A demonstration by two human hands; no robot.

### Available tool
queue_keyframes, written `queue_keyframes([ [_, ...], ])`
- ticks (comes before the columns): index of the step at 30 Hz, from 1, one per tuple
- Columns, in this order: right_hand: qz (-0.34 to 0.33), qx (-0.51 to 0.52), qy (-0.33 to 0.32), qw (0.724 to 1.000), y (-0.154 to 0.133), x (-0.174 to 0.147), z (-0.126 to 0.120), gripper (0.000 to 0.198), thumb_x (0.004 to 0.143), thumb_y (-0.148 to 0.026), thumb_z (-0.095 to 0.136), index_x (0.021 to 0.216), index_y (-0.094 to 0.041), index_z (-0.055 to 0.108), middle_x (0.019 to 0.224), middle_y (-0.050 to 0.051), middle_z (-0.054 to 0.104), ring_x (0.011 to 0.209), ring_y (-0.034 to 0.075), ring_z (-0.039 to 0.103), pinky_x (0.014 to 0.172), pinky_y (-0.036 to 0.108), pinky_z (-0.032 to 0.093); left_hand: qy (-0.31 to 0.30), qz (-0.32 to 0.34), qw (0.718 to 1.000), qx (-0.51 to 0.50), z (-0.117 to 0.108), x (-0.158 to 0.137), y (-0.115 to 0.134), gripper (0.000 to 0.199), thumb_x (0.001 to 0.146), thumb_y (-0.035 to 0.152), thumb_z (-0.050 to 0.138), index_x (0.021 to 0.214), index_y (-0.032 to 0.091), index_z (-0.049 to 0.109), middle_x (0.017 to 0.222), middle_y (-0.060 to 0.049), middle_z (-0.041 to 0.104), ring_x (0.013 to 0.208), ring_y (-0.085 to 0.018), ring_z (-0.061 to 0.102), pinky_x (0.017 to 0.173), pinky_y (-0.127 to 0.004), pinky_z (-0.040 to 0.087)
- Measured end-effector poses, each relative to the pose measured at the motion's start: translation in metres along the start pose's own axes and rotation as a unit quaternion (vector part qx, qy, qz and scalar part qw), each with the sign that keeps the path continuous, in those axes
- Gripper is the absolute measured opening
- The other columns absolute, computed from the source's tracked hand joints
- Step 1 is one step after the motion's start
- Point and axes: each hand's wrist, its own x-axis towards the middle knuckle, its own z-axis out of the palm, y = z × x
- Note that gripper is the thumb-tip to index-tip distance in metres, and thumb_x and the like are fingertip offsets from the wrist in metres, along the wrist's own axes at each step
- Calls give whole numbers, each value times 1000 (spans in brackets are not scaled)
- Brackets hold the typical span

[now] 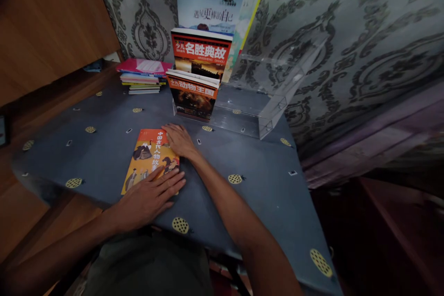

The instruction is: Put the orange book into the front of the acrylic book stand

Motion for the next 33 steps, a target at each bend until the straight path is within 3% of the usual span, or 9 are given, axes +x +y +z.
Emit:
queue_keyframes([
  [9,2,3,34,999,6,-2,-4,46,105,-26,30,144,-21,53,146,8,58,139,20,48,120,44,32,-40,19,997,-60,-5,5,-15,58,99,13,43,155,21,32,161,-7,41,153,-22,26,125,-50,14],
  [17,52,-39,25,998,2,-6,-15,45,105,-28,33,145,-17,51,153,11,51,151,23,32,123,53,20,-40,48,994,-87,-1,15,-20,58,96,12,48,152,23,37,160,-4,41,152,-22,29,125,-48,21],
  [26,63,-71,33,995,-10,-13,-18,47,106,-34,33,146,-17,51,155,14,47,152,25,29,121,59,20,21,48,991,-127,5,12,-11,57,92,4,49,147,18,47,153,-5,52,148,-21,36,123,-41,30],
  [33,85,-86,25,992,-31,-43,-16,53,104,-40,38,149,-13,46,162,17,35,155,28,18,122,60,19,23,50,986,-159,3,12,-14,54,91,5,49,142,19,53,150,-6,55,147,-20,39,123,-43,32],
])
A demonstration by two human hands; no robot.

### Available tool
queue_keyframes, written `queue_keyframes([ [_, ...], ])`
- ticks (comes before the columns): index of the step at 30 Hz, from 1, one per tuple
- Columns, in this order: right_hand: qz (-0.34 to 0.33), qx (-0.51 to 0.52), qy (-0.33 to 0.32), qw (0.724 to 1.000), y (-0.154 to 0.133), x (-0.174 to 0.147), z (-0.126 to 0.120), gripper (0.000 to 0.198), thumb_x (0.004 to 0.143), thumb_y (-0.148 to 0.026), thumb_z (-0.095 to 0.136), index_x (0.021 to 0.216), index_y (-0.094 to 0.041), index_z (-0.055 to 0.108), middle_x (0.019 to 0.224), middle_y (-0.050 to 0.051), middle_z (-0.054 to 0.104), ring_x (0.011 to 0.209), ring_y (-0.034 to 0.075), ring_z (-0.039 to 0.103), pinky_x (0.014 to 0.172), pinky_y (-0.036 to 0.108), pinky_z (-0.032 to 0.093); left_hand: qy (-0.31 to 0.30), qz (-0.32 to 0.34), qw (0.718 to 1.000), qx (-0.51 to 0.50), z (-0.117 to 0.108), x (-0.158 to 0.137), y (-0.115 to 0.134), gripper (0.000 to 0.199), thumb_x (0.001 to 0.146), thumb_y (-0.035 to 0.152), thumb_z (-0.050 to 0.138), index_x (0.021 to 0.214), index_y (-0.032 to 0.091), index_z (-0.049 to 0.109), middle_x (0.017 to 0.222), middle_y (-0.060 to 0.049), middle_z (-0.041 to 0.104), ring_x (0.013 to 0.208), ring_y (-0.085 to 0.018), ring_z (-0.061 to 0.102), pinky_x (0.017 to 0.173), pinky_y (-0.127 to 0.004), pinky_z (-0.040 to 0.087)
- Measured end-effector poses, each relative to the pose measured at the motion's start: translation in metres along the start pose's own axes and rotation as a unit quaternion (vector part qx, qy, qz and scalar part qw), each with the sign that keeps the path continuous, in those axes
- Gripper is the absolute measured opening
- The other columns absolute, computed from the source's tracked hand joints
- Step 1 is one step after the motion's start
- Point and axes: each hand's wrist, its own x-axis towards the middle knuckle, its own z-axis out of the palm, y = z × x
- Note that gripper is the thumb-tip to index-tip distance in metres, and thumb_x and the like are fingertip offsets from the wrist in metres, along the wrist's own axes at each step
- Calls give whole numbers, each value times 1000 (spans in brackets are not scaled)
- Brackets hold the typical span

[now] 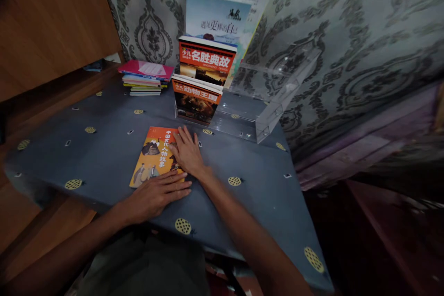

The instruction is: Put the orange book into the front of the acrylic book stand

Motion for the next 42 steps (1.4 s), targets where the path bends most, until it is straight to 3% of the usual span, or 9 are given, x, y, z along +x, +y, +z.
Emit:
queue_keyframes([
  [6,15,0,-10,1000,-9,-36,0,55,104,-40,39,153,-15,40,165,15,28,156,29,15,122,60,19,129,7,977,-170,-13,-3,10,36,97,13,44,123,18,69,120,-9,75,118,-18,68,108,-39,49],
  [9,6,11,-17,1000,-12,-54,0,58,103,-45,39,155,-20,37,166,14,25,155,31,17,121,61,23,204,-88,939,-264,-23,-8,8,33,99,19,44,116,22,72,108,-8,78,102,-18,73,91,-35,58],
  [13,-2,17,-32,999,-17,-70,-4,66,101,-56,40,155,-19,36,167,16,22,155,33,18,122,60,21,302,-281,887,-207,-30,-20,-19,33,100,31,45,123,23,66,122,-11,71,116,-24,65,101,-43,51],
  [18,-32,20,-58,998,-21,-73,-10,80,94,-68,47,156,-19,34,166,19,21,154,36,20,122,63,18,268,-383,879,-95,-14,-31,-56,55,98,42,46,147,18,44,145,-17,56,142,-34,42,115,-59,34],
  [22,-51,21,-72,996,-22,-72,-12,86,90,-74,48,156,-20,33,168,17,17,154,36,18,124,62,16,280,-378,865,-173,-9,-31,-61,57,97,46,47,147,19,44,147,-16,55,140,-32,47,116,-56,35],
  [25,-50,22,-77,995,-24,-73,-14,87,90,-73,49,155,-17,34,168,17,13,154,37,16,125,60,17,328,-408,791,-316,-17,-27,-59,60,93,47,55,145,19,47,144,-17,59,134,-31,54,113,-51,41],
  [32,-49,36,-65,996,-25,-72,-15,87,90,-69,54,157,-19,30,169,16,11,154,38,18,124,61,20,423,-454,480,-620,-30,-1,-62,35,81,20,72,115,15,66,109,-11,78,100,-26,75,86,-36,62],
  [36,-50,42,-62,996,-22,-73,-15,91,90,-69,55,160,-19,25,169,16,12,154,39,15,122,63,22,369,-474,423,-678,-36,9,-66,24,81,14,72,105,12,70,86,-11,80,82,-27,78,74,-35,65],
  [42,-38,78,-63,994,-21,-71,-16,96,91,-71,49,162,-15,18,169,16,3,155,40,7,124,60,19,346,-480,407,-696,-40,11,-68,5,85,14,67,90,12,69,80,-11,79,80,-27,78,77,-38,66],
])
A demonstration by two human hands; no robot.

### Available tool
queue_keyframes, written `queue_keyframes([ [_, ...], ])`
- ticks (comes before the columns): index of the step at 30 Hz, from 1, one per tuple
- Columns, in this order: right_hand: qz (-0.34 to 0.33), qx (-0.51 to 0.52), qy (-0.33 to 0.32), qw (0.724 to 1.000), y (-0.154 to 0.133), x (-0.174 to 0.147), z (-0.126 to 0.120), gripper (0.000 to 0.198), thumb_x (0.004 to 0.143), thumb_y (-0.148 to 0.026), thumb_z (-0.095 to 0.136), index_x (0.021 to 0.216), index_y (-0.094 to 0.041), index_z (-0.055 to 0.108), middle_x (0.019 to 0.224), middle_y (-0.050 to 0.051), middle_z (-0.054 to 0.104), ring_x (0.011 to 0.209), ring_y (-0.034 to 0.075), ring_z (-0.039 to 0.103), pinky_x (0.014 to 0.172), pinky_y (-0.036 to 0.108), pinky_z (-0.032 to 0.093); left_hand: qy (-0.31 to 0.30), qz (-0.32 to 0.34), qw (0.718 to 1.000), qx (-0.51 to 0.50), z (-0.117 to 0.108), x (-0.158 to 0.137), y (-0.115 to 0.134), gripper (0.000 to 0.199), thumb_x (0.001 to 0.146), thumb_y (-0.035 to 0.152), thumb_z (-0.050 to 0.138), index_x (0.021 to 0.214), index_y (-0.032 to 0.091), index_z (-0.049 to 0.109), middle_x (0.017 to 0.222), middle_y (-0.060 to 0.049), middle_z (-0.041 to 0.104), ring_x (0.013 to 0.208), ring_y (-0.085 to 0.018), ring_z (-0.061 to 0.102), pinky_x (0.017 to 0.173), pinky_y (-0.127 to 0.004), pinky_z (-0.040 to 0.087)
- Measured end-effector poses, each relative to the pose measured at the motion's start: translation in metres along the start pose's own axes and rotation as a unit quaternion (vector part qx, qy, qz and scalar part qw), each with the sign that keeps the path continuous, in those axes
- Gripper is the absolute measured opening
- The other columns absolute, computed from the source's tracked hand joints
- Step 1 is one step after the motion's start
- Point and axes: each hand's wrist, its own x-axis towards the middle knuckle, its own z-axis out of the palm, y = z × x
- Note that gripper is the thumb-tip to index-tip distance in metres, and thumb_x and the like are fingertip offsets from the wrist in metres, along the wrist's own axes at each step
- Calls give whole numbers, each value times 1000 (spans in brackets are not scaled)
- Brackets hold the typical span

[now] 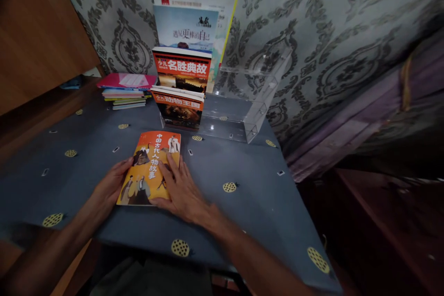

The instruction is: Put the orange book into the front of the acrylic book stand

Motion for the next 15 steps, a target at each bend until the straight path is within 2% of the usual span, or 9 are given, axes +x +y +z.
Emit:
queue_keyframes([
  [4,-6,26,8,1000,2,0,0,97,90,-72,51,162,-18,16,170,14,0,155,40,-3,123,62,20,-26,21,999,-13,1,-1,-3,5,83,14,69,88,13,70,83,-9,79,79,-26,78,79,-38,65],
  [9,-8,41,33,999,7,-1,3,94,88,-66,60,162,-26,16,170,11,-3,155,38,-4,122,62,24,-40,42,998,-9,1,0,-5,20,78,21,77,97,14,72,89,-8,80,87,-27,77,83,-39,65],
  [13,43,73,91,992,12,-2,6,81,95,-56,55,162,-31,16,170,8,-12,156,35,1,120,58,31,-37,57,998,-18,2,0,-6,29,71,24,83,97,16,72,94,-7,80,93,-28,76,84,-39,64],
  [15,74,94,124,985,15,-1,5,74,98,-51,52,161,-32,18,170,9,-7,156,34,9,119,58,34,-26,61,997,-26,3,0,-6,32,69,25,85,97,17,73,95,-7,80,91,-28,76,83,-38,64],
])
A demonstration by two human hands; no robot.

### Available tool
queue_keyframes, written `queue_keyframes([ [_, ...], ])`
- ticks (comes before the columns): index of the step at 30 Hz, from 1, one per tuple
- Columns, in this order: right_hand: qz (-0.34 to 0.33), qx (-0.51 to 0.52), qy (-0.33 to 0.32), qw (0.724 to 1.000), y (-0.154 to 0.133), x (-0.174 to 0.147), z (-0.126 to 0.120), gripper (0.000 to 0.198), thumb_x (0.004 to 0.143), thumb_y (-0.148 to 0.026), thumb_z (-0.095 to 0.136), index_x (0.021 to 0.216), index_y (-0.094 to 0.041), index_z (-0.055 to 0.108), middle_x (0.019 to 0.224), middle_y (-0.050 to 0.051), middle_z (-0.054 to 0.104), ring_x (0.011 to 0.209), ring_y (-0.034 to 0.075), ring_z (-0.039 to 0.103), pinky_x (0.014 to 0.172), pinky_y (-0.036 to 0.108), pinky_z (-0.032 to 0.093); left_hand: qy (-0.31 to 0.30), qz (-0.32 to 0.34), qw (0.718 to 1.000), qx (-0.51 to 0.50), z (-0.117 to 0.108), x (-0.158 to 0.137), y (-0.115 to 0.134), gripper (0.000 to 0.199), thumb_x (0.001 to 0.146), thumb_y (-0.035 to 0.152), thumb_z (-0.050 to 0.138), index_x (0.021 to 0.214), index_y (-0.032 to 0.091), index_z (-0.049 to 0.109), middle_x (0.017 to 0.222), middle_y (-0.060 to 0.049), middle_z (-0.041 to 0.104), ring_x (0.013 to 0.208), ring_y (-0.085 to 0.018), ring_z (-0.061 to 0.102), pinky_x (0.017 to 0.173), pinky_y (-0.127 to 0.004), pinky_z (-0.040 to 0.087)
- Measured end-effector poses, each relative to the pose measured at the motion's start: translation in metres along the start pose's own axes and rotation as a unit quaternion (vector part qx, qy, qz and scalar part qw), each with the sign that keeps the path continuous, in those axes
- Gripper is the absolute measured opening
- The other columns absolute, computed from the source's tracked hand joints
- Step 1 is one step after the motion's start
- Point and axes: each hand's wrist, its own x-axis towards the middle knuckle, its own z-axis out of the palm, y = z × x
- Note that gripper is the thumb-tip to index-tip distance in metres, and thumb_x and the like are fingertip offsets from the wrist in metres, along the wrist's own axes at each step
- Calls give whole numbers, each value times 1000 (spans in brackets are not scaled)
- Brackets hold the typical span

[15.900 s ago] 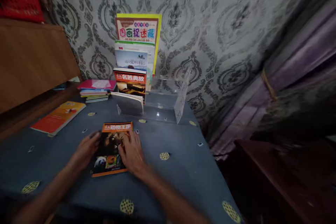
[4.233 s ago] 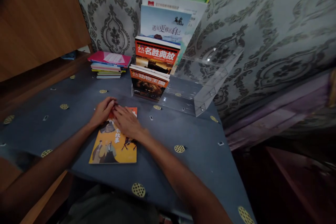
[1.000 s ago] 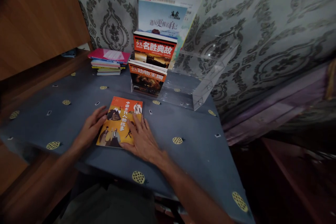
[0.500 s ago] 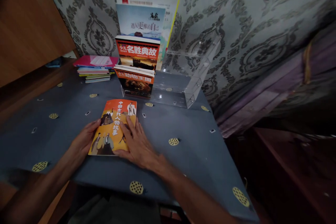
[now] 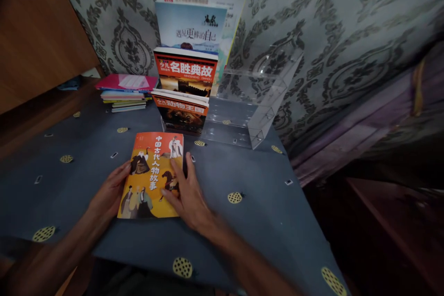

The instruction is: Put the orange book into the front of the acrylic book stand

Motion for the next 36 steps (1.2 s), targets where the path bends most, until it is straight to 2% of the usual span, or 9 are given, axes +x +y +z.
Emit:
queue_keyframes([
  [2,5,31,19,999,2,2,-2,69,99,-49,51,160,-33,21,168,13,13,153,33,23,117,57,38,5,4,1000,-5,1,-1,0,35,66,26,87,97,16,73,95,-8,80,90,-28,76,82,-38,64],
  [4,-14,78,21,997,3,3,-5,65,100,-46,51,158,-33,26,156,13,39,144,31,42,113,54,43,2,7,1000,-10,2,-2,0,37,65,27,88,97,15,73,95,-9,80,89,-29,76,81,-38,64],
  [5,-23,100,21,995,4,4,-6,63,100,-45,52,157,-33,28,148,13,47,137,29,49,111,52,46,-1,5,1000,-12,3,-2,0,37,64,26,89,97,15,73,95,-9,80,89,-29,76,80,-38,64],
  [7,-27,126,28,991,5,6,-8,60,100,-43,54,155,-33,32,138,11,55,126,27,57,106,48,49,0,0,1000,-17,3,-3,0,36,65,24,88,97,16,73,94,-8,80,86,-27,77,79,-37,64],
  [13,-25,136,50,989,7,7,-6,59,96,-42,60,151,-31,40,131,11,58,120,28,59,102,48,51,5,0,1000,-20,2,-1,1,29,69,20,84,95,16,72,90,-6,80,85,-25,77,79,-34,63],
  [21,-19,146,52,988,8,8,-5,58,95,-41,62,148,-25,45,129,12,58,120,28,58,104,48,48,-28,8,999,-22,1,0,-1,26,70,20,83,93,15,71,91,-7,80,94,-27,76,83,-35,63],
  [29,-15,184,62,981,9,8,-5,57,94,-41,63,147,-32,46,129,10,59,119,28,59,103,52,49,-21,4,1000,-15,1,0,-2,29,69,22,85,94,16,72,87,-5,79,87,-25,76,82,-36,63],
  [33,20,271,64,960,14,8,2,57,91,-44,67,144,-33,50,132,10,56,120,28,60,98,50,54,-23,9,1000,-6,-2,2,-4,33,67,25,88,95,16,73,90,-5,79,89,-25,76,82,-35,62],
  [36,59,376,44,924,14,9,5,58,88,-45,71,142,-35,51,135,8,56,116,25,64,94,46,59,-18,14,1000,-6,-5,4,-6,33,67,26,88,95,16,73,92,-5,79,90,-24,76,82,-32,62],
])
